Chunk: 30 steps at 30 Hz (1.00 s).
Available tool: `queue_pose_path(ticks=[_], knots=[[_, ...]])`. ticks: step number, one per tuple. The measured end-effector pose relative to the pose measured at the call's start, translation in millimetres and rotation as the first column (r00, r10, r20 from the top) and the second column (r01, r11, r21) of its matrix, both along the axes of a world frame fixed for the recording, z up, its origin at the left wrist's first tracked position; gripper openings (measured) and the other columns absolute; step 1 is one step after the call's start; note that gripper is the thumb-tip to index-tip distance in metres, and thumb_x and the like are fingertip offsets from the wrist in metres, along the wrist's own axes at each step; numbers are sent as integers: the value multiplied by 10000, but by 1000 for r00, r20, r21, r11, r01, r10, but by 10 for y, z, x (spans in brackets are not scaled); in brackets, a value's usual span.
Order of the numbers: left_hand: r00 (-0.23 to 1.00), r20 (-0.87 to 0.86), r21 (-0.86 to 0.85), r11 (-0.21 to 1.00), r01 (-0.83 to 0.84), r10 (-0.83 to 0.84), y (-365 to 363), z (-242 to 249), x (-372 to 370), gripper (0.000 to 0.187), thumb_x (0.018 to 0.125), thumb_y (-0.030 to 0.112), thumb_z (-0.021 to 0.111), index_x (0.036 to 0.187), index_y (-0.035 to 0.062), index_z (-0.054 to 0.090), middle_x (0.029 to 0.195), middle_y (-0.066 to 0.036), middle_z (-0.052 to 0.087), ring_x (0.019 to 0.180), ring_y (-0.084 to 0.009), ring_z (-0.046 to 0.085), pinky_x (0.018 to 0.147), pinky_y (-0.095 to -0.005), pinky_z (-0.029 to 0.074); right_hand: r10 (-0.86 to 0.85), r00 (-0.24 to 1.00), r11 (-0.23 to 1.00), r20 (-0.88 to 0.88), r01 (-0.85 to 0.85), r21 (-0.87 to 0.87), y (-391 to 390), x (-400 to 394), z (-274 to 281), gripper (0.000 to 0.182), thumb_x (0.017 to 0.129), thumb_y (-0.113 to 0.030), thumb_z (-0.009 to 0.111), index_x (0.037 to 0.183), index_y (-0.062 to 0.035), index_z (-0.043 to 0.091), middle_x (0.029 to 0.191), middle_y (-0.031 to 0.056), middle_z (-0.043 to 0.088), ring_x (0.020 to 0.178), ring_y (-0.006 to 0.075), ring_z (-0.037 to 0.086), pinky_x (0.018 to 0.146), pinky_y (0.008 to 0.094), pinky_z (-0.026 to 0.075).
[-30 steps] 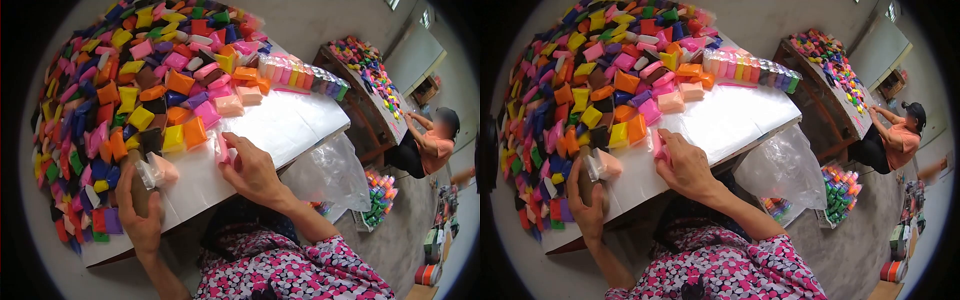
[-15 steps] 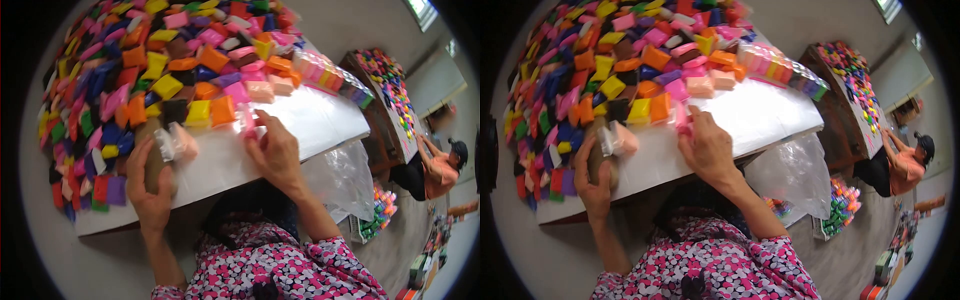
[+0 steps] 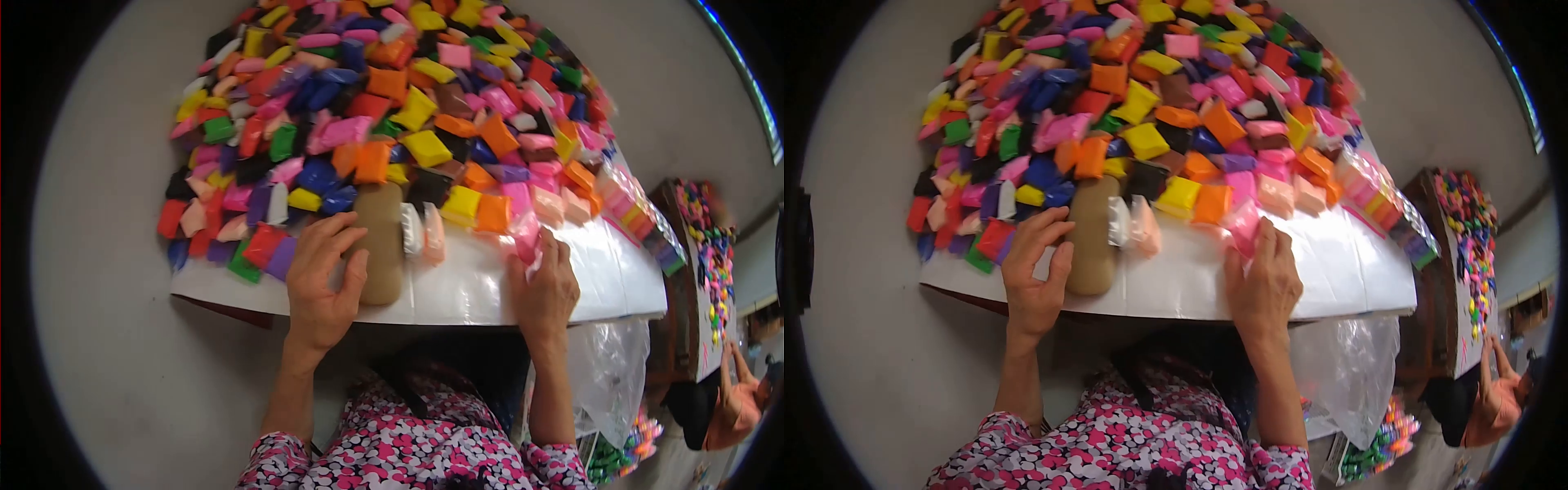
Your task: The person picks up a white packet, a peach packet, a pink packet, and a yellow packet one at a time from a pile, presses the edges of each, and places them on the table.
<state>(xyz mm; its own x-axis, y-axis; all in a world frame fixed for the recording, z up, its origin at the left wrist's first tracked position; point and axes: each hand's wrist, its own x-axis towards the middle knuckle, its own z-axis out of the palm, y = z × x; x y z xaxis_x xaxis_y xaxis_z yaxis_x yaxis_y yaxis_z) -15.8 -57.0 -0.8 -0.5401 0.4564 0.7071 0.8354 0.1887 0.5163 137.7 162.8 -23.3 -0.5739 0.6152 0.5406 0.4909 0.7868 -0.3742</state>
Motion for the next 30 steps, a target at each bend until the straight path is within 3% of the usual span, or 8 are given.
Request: queue_pose_path(ticks=[4, 8, 9, 13, 21, 25, 28, 30], knots=[[988, 1, -9, 988, -152, 152, -200, 82, -196, 182, 897, 41, 606, 1062, -27, 640, 1081, -132, 655, 989, -240, 625, 896, -337, 473, 46, 998, 999, -50, -47, -20, 4, 64, -6, 577, 801, -189, 730, 1283, 29, 499, 1163, 202, 573, 920, 365, 621, 743, 429, 510], [929, 168, 17, 941, -338, 331, -413, 216, -415, 197, 939, 94, 591, 1096, -15, 641, 1040, -101, 662, 909, -168, 620, 823, -298, 486, 90, 981, 977, -174, -121, -174, -29, 171, 36, 618, 796, -137, 753, 1319, 40, 475, 1243, 208, 536, 731, 258, 622, 690, 348, 515], [929, 122, 96, 928, -361, 349, -445, 198, -502, 205, 917, 79, 599, 1094, -15, 645, 954, -110, 663, 806, -166, 625, 712, -292, 492, 106, 969, 985, -223, -132, -107, -6, 184, -13, 604, 802, -90, 744, 1321, 46, 468, 1247, 205, 531, 663, 208, 590, 655, 321, 506], [905, 153, 139, 898, -417, 396, -601, 224, -724, 224, 923, 97, 597, 1108, -22, 643, 931, -104, 664, 771, -154, 607, 700, -286, 485, 112, 940, 978, -322, -161, -131, 40, 236, -86, 516, 840, -58, 701, 1296, 53, 488, 1246, 188, 537, 652, 183, 564, 612, 297, 489], [754, 187, 167, 736, -656, 630, -977, 64, -1030, 242, 935, 79, 524, 1120, -31, 635, 838, -94, 650, 713, -124, 574, 678, -269, 477, 123, 930, 974, -347, -181, -140, 43, 255, -124, 391, 859, -34, 655, 1225, 45, 542, 1195, 148, 571, 647, 141, 529, 564, 252, 444], [812, 293, 394, 710, -583, 504, -1146, 25, -1284, 251, 946, 80, 493, 1129, -23, 631, 831, -61, 653, 668, -103, 552, 632, -245, 467, 143, 930, 970, -338, -199, -137, 80, 264, -157, 384, 856, -24, 647, 1222, 35, 548, 1179, 131, 579, 647, 137, 518, 553, 247, 428], [847, 394, 484, 704, -520, 356, -1256, 157, -1392, 246, 948, 88, 502, 1135, -17, 623, 842, -43, 655, 641, -78, 527, 599, -225, 451, 147, 928, 970, -342, -203, -134, 66, 266, -143, 380, 854, -22, 646, 1217, 32, 552, 1173, 128, 582, 650, 136, 511, 555, 251, 426], [834, 450, 450, 725, -521, 320, -1277, 226, -1430, 244, 948, 94, 507, 1133, -16, 621, 843, -46, 656, 628, -66, 515, 596, -222, 449, 139, 935, 968, -326, -198, -156, 73, 294, -150, 374, 854, -20, 643, 1214, 30, 554, 1171, 124, 583, 655, 136, 512, 560, 254, 429]])
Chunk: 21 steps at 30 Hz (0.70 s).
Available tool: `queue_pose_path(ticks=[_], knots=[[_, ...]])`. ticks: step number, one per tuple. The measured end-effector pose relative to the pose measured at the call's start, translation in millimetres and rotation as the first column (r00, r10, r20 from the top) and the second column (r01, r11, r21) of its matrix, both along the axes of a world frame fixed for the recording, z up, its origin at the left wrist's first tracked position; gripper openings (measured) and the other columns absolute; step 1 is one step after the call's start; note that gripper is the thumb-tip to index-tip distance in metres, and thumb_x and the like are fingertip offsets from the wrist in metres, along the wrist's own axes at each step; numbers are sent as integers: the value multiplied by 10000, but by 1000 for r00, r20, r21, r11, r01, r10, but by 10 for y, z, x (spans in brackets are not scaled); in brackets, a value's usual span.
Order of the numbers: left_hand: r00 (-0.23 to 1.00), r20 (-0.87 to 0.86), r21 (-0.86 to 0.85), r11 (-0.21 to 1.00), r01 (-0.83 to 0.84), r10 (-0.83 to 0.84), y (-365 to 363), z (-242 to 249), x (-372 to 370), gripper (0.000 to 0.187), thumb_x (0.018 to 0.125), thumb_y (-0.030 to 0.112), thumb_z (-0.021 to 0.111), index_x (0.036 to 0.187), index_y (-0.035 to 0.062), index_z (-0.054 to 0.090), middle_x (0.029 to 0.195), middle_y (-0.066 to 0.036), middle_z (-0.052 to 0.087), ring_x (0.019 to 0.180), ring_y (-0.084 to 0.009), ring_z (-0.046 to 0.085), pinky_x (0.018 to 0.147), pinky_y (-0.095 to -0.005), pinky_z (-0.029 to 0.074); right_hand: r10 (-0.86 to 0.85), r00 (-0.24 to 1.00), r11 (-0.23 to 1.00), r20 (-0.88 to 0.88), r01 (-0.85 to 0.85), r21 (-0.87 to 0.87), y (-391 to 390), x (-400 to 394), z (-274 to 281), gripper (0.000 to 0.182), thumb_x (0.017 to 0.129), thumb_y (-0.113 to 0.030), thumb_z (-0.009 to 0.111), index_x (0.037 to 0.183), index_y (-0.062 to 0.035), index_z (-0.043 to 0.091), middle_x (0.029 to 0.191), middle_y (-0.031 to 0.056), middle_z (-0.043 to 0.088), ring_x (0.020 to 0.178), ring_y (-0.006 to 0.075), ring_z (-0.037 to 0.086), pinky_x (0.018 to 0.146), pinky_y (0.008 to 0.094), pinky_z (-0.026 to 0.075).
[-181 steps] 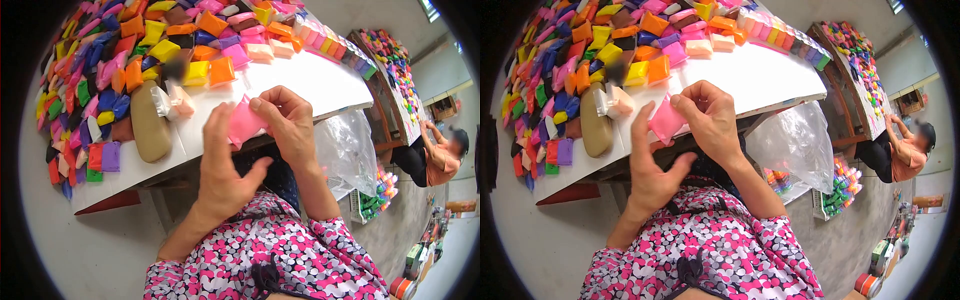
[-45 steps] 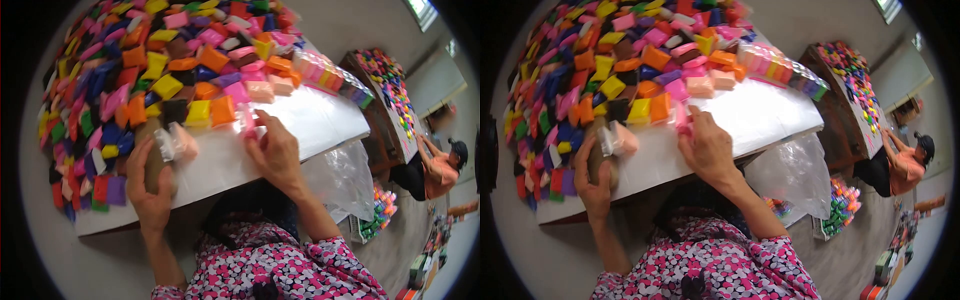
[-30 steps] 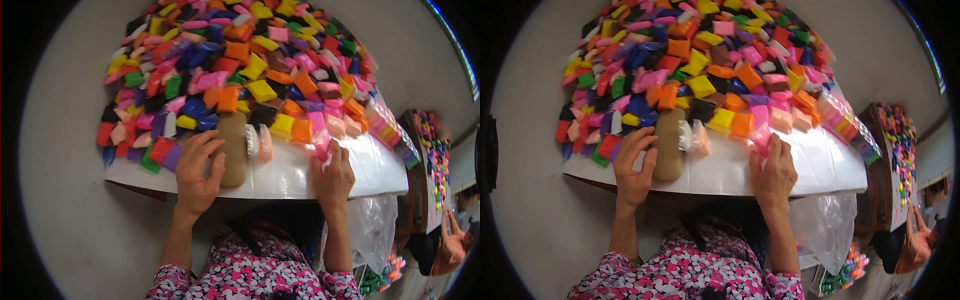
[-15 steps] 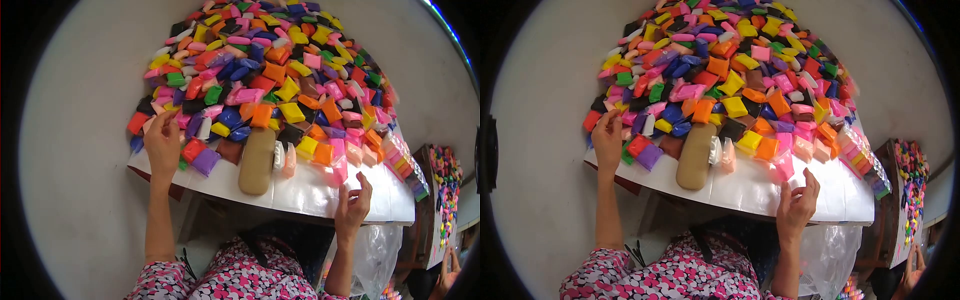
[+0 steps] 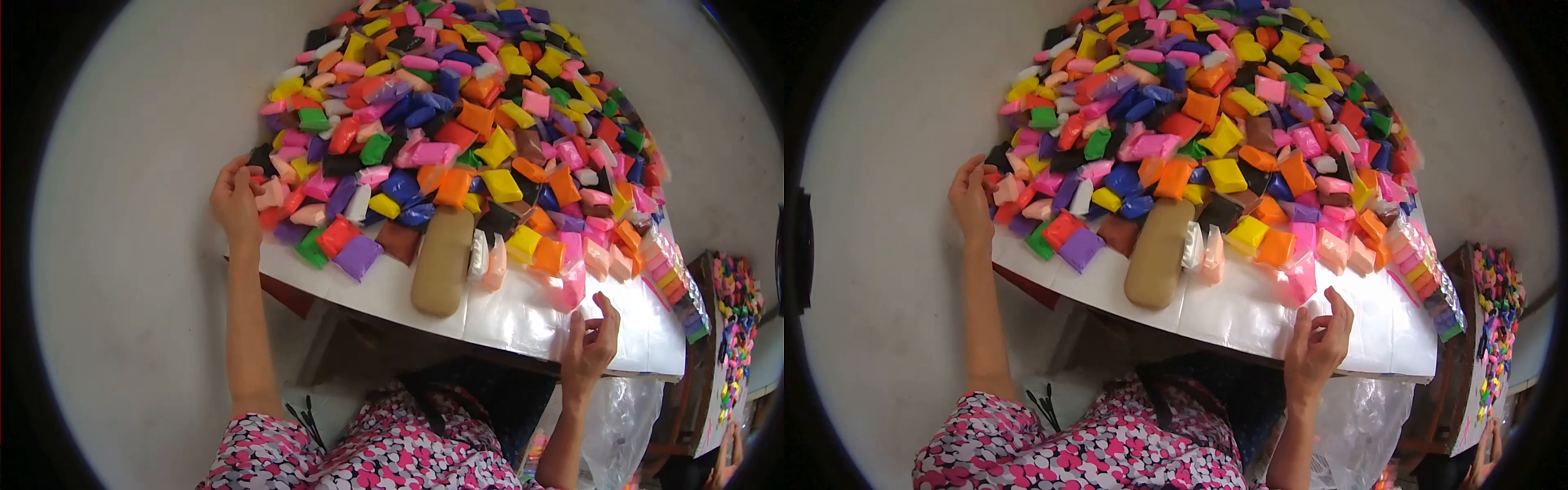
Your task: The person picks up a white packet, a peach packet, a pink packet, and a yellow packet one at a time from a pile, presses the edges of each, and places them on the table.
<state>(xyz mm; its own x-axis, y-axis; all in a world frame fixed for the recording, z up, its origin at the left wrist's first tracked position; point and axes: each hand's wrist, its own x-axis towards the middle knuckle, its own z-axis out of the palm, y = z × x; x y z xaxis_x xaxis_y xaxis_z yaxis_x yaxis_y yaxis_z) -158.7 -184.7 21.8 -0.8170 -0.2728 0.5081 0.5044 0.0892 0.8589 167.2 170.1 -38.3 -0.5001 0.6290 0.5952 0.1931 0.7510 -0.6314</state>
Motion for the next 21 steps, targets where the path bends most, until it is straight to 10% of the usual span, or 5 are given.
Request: queue_pose_path(ticks=[13, 21], knots=[[978, -190, -416, 895, -160, 87, 224, 304, -1044, 252, 893, 98, 552, 1105, -16, 625, 805, -83, 641, 710, -160, 600, 665, -299, 489, 3, 1000, 1000, -1, -3, -27, -15, 7, 32, 364, 851, -16, 638, 1205, 29, 566, 1141, 138, 588, 648, 144, 523, 574, 262, 443], [807, -591, -649, 590, -479, 5, 594, 636, -1299, 216, 876, 179, 597, 1006, 22, 667, 919, -156, 666, 854, -339, 629, 774, -437, 504, 7, 1000, 1000, -7, -7, 6, -33, -14, 2, 346, 846, -20, 643, 1183, 28, 579, 1145, 136, 602, 622, 139, 515, 571, 264, 441]])
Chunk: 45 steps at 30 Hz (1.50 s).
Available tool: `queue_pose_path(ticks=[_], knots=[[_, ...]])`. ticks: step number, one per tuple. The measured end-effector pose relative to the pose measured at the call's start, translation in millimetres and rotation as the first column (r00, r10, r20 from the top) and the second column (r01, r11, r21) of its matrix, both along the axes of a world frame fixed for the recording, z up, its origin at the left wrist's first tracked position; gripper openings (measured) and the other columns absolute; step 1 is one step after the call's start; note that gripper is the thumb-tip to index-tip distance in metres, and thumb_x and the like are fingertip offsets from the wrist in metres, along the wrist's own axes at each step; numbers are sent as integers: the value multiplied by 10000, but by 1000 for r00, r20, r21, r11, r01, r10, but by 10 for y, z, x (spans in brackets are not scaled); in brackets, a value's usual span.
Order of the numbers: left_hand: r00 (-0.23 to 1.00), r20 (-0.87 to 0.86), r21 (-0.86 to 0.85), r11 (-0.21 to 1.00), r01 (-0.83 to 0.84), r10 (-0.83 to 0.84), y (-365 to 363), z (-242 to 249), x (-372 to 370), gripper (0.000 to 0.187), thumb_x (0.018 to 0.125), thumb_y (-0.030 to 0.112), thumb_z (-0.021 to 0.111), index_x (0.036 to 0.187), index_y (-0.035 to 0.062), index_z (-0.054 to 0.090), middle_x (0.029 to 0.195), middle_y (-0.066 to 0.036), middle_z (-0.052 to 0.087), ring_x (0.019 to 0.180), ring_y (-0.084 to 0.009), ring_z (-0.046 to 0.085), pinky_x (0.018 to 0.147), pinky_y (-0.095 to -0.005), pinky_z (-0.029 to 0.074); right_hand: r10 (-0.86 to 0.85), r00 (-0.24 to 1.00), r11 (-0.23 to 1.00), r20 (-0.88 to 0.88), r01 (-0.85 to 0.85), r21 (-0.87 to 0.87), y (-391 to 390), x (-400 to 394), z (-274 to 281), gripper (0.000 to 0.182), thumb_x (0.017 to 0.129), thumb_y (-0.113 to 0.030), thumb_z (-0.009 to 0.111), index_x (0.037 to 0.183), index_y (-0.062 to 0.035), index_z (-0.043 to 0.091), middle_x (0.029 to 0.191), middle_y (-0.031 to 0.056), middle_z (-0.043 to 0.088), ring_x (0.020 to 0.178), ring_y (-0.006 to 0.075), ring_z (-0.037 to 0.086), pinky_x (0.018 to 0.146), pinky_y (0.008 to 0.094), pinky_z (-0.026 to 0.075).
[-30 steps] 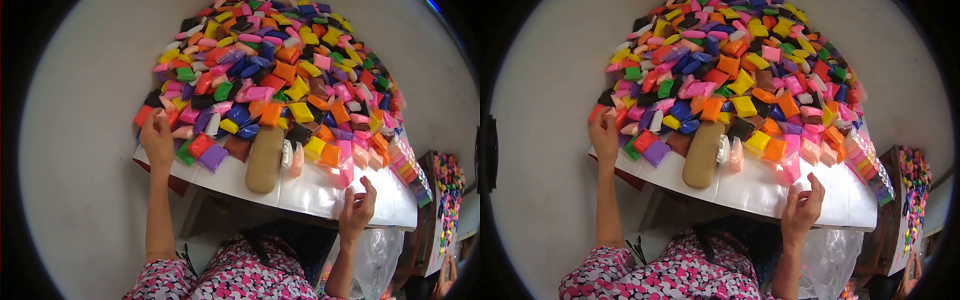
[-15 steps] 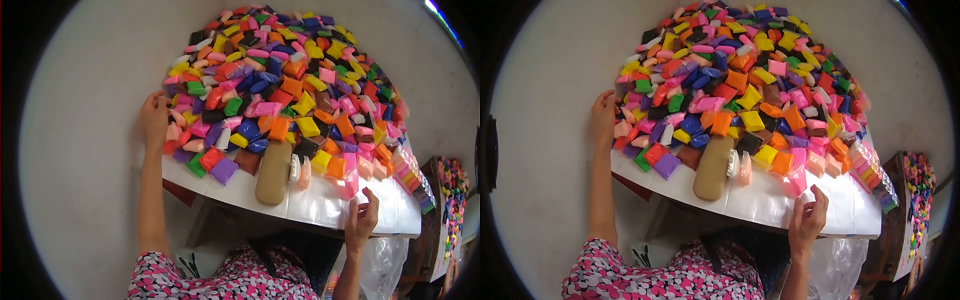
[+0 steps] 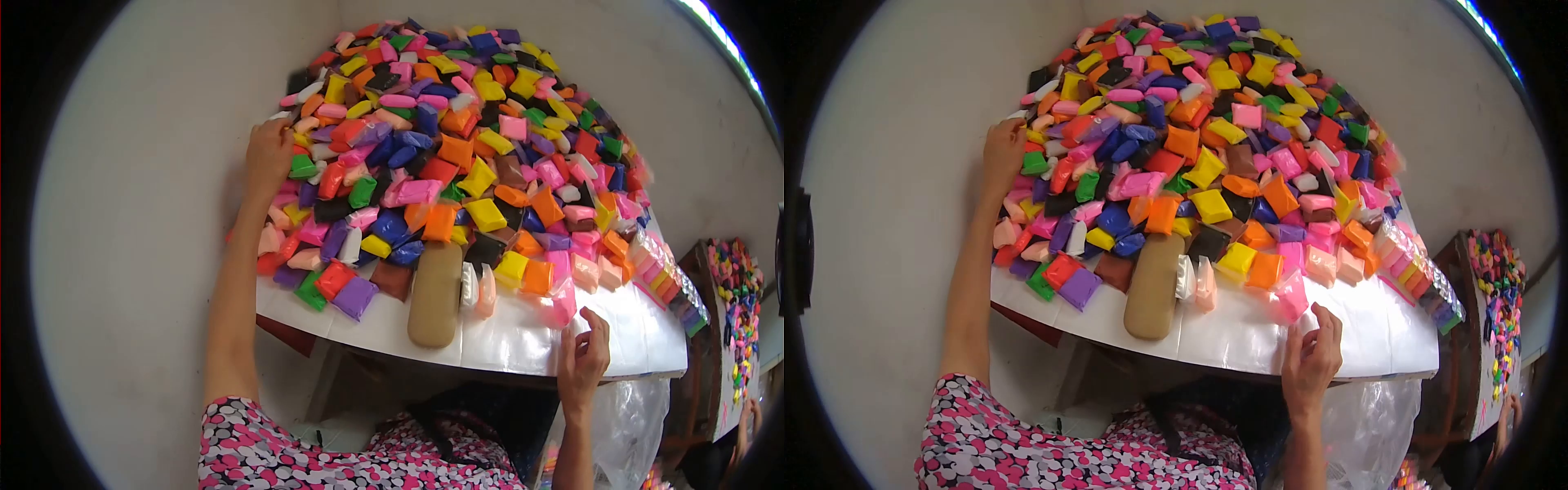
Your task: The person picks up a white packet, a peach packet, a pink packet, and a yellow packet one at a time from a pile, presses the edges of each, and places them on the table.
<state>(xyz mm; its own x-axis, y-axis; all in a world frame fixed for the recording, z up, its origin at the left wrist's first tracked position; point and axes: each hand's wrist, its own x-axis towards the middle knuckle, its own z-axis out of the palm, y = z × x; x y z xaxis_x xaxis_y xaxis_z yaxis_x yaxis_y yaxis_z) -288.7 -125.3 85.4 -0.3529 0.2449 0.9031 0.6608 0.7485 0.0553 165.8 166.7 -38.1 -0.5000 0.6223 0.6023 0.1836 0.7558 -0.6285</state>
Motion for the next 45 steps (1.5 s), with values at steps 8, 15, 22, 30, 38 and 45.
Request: queue_pose_path(ticks=[8, 15, 22, 30, 38, 45], knots=[[964, 33, -520, 829, -208, 263, 376, 243, -759, 406, 887, 429, 607, 893, 26, 651, 851, -178, 685, 837, -372, 677, 699, -501, 523, 8, 1000, 999, 7, -8, 51, 25, -5, 42, 328, 826, -27, 624, 1143, 41, 576, 1086, 213, 598, 575, 257, 590, 572, 354, 493], [896, 444, -397, 894, 209, -13, 174, 86, -1472, 521, 915, 418, 604, 1251, 23, 552, 1072, -169, 641, 958, -298, 648, 793, -433, 520, 2, 1000, 998, -6, -2, 64, 24, 17, -5, 326, 811, -81, 627, 1117, 11, 568, 1094, 182, 583, 901, 350, 631, 758, 407, 535], [673, 570, 77, 847, 527, -471, 38, 112, -1401, 520, 952, 359, 591, 1329, 22, 467, 1068, -117, 607, 925, -210, 618, 776, -363, 518, 5, 999, 993, -48, 1, 120, 51, -4, -38, 279, 818, -86, 651, 1075, 1, 585, 1065, 158, 602, 897, 333, 639, 747, 387, 538], [589, 537, 530, 785, 321, -604, 84, 298, 484, 401, 978, 314, 549, 1283, 56, 512, 1028, -70, 598, 847, -171, 590, 703, -307, 491, -4, 998, 998, -70, 8, 62, 34, 0, -5, 321, 831, -77, 669, 1130, 4, 585, 1099, 156, 606, 679, 236, 626, 641, 341, 524], [-378, 422, 893, 306, 330, -824, 1044, -601, 3408, 310, 988, 243, 553, 1146, -23, 539, 987, -101, 597, 811, -190, 627, 711, -322, 539, 252, 910, 953, -328, -292, -79, -303, 79, 347, 331, 868, -126, 669, 1149, 15, 566, 971, 156, 607, 623, 227, 583, 587, 309, 487], [-613, 250, 968, 211, 137, -749, 1575, -1037, 3793, 285, 1002, 147, 525, 1212, -45, 522, 1040, -126, 636, 843, -181, 657, 742, -301, 569, 143, 974, 976, -177, -168, -135, -354, 275, 367, 254, 847, -123, 701, 1054, 13, 644, 854, 109, 600, 621, 198, 578, 558, 306, 467]])
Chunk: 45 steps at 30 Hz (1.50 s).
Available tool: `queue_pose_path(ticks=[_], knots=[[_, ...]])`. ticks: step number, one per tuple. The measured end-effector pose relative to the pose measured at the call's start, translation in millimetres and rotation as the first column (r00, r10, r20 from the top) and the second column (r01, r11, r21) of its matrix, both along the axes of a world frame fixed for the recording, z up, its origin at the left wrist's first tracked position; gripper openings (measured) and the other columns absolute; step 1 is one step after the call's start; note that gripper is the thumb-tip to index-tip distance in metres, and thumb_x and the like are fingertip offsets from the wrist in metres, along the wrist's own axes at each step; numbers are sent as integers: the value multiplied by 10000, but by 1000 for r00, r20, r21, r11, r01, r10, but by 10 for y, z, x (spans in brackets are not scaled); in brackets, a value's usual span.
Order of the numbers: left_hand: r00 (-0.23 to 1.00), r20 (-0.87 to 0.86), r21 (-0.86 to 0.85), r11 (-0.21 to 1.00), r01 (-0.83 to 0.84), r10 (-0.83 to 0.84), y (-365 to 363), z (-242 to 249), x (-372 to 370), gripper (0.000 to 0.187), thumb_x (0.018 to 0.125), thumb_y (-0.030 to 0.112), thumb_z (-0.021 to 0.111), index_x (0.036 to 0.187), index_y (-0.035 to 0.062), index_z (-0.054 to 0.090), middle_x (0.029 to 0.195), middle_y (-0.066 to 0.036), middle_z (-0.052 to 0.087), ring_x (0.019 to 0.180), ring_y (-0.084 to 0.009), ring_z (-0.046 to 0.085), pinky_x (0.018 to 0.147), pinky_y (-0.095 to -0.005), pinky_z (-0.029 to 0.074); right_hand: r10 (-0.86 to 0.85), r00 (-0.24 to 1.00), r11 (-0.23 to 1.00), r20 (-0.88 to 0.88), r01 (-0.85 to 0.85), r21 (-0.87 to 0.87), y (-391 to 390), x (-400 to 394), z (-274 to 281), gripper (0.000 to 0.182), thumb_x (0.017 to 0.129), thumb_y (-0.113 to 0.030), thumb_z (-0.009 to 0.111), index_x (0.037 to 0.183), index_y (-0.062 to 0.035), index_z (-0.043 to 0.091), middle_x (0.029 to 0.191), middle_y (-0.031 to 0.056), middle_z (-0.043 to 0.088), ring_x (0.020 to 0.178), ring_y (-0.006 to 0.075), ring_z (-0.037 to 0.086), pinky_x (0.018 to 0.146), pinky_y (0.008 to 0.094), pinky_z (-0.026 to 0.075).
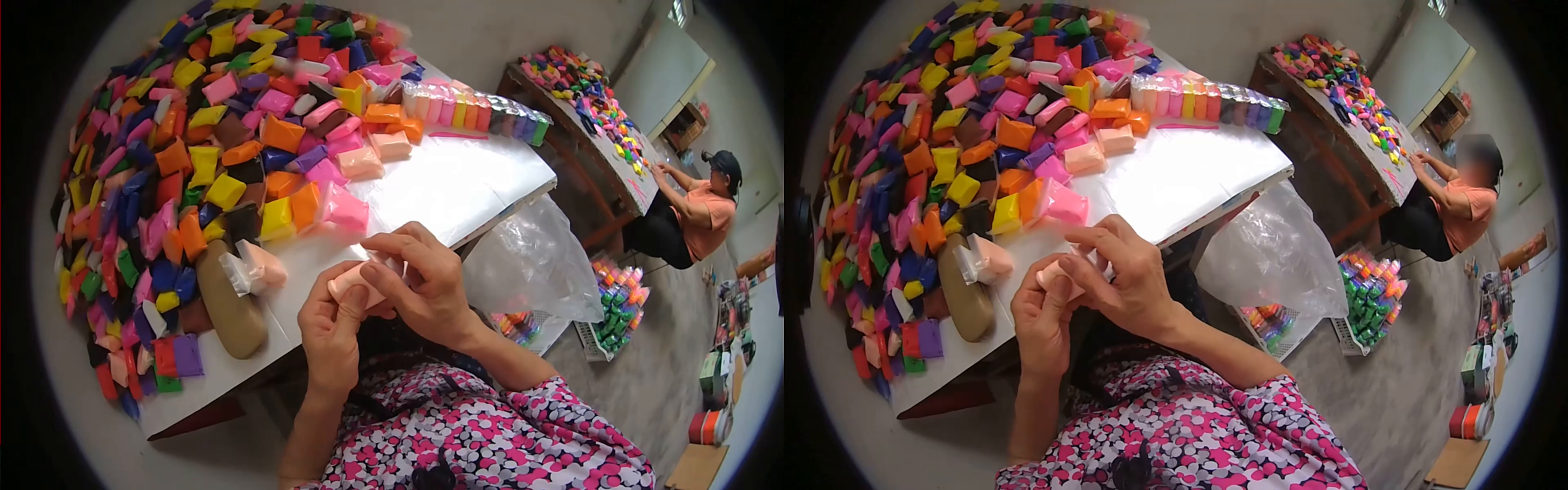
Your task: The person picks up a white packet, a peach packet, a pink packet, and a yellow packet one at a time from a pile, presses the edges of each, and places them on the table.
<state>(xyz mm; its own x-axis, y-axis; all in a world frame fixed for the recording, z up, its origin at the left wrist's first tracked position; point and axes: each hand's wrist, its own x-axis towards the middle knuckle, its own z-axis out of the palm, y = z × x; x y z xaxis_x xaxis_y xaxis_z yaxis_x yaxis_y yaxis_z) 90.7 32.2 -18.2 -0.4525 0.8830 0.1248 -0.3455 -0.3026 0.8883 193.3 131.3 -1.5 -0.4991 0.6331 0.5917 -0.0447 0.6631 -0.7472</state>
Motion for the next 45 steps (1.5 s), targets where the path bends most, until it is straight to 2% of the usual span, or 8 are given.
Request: queue_pose_path(ticks=[7, 10, 14, 22, 29, 36, 42, 45], knots=[[1000, -13, -30, 999, 17, -17, -2, -67, -19, 316, 994, 175, 548, 1230, -31, 513, 1047, -124, 644, 851, -173, 658, 741, -302, 566, 147, 989, 917, -36, -149, -369, 50, 103, -41, 292, 857, -125, 701, 1117, -8, 638, 829, 26, 596, 666, 74, 533, 546, 219, 408], [1000, -3, -32, 999, 7, -7, -14, -118, -19, 341, 990, 190, 560, 1251, -21, 502, 1054, -120, 642, 863, -173, 658, 742, -306, 564, 151, 987, 880, -46, -156, -449, 49, 64, -96, 319, 857, -138, 709, 1139, -12, 632, 848, 4, 599, 692, 50, 527, 548, 198, 391], [999, 37, -10, 1000, -4, 4, -16, -112, -15, 328, 993, 174, 549, 1255, -18, 498, 1069, -115, 633, 875, -173, 654, 758, -308, 561, 191, 974, 839, -119, -224, -496, 65, 9, -129, 308, 860, -75, 705, 1150, -5, 632, 866, -21, 568, 745, 35, 523, 586, 169, 404], [999, 39, 17, 999, -36, 36, -28, -78, 6, 388, 952, 51, 571, 1309, -6, 430, 1112, -125, 611, 906, -182, 647, 782, -309, 557, 205, 975, 844, -80, -218, -490, 120, -20, -89, 305, 881, -75, 695, 1160, 23, 619, 865, -8, 571, 785, 54, 555, 651, 193, 477], [1000, -23, -17, 1000, -9, 8, 48, 17, -61, 379, 958, 25, 553, 1309, -5, 415, 1123, -133, 598, 934, -172, 636, 795, -280, 546, 291, 931, 706, -219, -363, -607, 284, 7, -135, 339, 877, -89, 706, 1185, 15, 608, 906, 2, 590, 800, 59, 571, 672, 201, 492], [997, -52, -83, 995, 48, -52, 142, 60, -206, 387, 934, 47, 588, 1288, -5, 439, 1130, -126, 598, 963, -183, 642, 836, -310, 570, 317, 942, 738, -112, -320, -594, 436, -18, -164, 352, 863, -166, 740, 1134, 24, 620, 898, 6, 606, 795, 53, 567, 666, 205, 493], [995, 9, -80, 992, 95, -95, 145, 112, -256, 318, 976, 43, 535, 1263, -45, 430, 1140, -150, 585, 1007, -206, 633, 896, -326, 547, 402, 908, 682, -120, -385, -622, 464, -5, -102, 285, 837, -130, 761, 1044, 13, 625, 901, 10, 618, 799, 57, 583, 679, 210, 499], [993, 54, -98, 989, 111, -106, 191, 20, -278, 316, 984, 46, 519, 1269, -56, 429, 1157, -152, 580, 1040, -215, 630, 927, -329, 538, 339, 939, 704, -50, -289, -649, 459, -21, -156, 243, 832, -91, 755, 1000, 12, 614, 898, 12, 621, 799, 61, 587, 690, 209, 500]])
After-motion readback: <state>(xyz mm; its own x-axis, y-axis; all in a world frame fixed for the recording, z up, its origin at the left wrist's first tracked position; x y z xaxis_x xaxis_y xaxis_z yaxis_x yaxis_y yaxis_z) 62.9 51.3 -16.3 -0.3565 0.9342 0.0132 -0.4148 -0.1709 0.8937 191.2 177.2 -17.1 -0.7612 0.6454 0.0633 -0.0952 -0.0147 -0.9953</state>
